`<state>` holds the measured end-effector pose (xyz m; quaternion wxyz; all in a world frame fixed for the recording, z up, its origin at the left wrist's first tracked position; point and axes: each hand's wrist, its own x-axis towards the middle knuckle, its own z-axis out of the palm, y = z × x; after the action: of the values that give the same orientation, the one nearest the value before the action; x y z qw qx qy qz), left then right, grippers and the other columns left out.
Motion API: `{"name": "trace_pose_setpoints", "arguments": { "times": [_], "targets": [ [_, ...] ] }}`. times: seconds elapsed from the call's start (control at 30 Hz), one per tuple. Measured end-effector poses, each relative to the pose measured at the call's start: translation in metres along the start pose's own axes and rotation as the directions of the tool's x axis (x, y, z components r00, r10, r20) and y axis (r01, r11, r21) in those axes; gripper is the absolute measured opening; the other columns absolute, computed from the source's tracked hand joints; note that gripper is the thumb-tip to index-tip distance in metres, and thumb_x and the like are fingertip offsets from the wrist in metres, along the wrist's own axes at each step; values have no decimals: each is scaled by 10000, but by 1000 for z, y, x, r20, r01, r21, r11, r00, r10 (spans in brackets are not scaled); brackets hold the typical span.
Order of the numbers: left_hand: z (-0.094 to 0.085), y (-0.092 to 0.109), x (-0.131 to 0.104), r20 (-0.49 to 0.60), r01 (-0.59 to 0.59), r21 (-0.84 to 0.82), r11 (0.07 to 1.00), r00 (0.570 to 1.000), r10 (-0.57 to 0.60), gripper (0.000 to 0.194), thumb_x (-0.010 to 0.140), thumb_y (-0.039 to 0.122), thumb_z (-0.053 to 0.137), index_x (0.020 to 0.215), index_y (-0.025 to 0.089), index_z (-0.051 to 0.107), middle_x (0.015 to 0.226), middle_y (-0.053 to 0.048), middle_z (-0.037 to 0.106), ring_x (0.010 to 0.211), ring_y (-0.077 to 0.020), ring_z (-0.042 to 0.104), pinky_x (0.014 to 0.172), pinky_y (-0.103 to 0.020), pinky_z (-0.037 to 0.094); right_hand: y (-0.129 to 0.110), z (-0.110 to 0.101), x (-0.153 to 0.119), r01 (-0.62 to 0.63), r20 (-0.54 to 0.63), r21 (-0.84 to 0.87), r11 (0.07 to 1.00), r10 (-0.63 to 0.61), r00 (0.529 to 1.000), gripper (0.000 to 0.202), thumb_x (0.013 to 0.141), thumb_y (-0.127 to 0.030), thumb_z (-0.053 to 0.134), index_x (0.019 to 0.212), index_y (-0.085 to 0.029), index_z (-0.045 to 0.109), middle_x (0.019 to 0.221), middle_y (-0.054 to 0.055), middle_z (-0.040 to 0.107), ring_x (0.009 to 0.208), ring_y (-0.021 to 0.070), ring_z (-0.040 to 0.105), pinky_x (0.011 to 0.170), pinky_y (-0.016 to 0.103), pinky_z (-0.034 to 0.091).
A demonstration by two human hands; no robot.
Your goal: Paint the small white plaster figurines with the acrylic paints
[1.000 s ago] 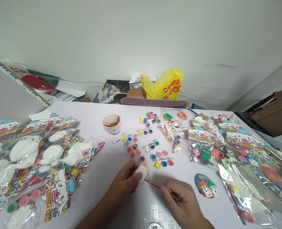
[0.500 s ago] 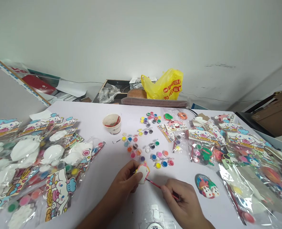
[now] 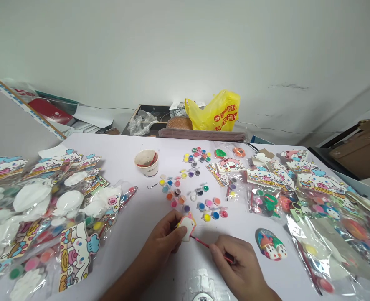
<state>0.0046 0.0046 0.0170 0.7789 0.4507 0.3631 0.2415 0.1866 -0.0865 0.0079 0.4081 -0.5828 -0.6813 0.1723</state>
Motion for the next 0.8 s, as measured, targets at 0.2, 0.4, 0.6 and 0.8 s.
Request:
{"name": "trace_pose_setpoints", "arguments": {
  "times": [0.2,0.4,0.6,0.8],
  "targets": [
    [1,0,0,-3,2,-4,1000,1000,-2,305,791,439,668,789,181,505,634,62,400,535,-83,237,508,-242,176,-1,1,-1,-13,-5,1,1000,13,1000,368,936,-203,484,581,-191,389,514,-46,400,456,85,386,458,200,314],
    [1,1,0,-1,3,-4,1000,1000,-3,284,804,424,652,798,183,501,627,66,395,532,-82,235,510,-248,170,-1,0,-1,-32,-22,-1,1000,32,999,364,938,-209,480,583,-191,400,514,-42,413,460,90,393,465,204,316],
    [0,-1,1,-9,-12,-19,1000,1000,11,296,793,429,666,792,177,509,625,67,396,522,-75,235,499,-247,161,-1,2,-2,-70,-21,32,997,70,997,380,939,-233,484,573,-189,392,517,-44,390,469,92,368,476,214,294],
    [-1,-4,13,-10,-51,-148,988,999,50,290,777,383,707,824,168,519,626,73,390,500,-55,201,488,-234,132,6,11,-2,-206,-108,140,968,222,969,415,950,-314,465,560,-186,411,515,-40,367,487,105,345,483,233,268]
  ]
}}
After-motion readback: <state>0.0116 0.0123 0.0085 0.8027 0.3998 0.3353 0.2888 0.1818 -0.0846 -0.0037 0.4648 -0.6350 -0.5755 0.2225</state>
